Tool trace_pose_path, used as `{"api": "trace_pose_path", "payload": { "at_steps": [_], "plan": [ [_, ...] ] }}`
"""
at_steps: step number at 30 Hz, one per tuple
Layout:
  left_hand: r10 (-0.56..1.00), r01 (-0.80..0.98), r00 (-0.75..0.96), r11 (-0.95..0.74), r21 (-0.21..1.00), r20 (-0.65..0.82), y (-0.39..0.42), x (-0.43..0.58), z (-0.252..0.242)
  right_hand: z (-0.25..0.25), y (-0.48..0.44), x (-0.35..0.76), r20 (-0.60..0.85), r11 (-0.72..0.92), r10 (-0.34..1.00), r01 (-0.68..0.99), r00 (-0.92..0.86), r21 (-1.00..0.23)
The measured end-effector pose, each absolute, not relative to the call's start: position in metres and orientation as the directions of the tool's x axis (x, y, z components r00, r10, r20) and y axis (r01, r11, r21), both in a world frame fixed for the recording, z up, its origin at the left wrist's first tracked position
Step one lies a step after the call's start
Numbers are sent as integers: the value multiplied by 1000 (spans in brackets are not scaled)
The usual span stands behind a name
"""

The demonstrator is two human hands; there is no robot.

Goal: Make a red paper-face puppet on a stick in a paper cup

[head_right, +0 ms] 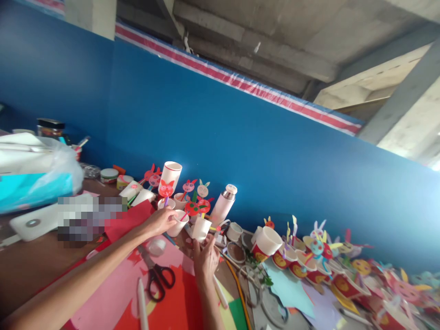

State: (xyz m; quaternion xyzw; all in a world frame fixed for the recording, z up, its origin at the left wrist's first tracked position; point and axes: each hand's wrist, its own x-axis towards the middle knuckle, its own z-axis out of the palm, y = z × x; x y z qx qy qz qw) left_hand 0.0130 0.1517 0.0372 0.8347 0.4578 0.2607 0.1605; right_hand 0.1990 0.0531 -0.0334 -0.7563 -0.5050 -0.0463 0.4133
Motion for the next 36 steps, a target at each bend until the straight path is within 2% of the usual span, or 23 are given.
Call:
{"api": "trace_pose_path", "payload": {
  "at_steps": [14,21,28,36],
  "plan": [
    [874,705,373,-485,518,310,136,22,39,-21,44,204,450,-166,766,817,459,-552],
    [870,695,351,-491,525,347,136,18,50,-15,37,210,489,-164,744,835,455,-525],
    [796,540,389,-604,585,463,121,14,73,2,19,210,597,-29,748,913,289,-407],
    [715,338,537,-668,663,447,83,30,68,-23,-5,207,629,104,773,961,83,-256]
  ]
}}
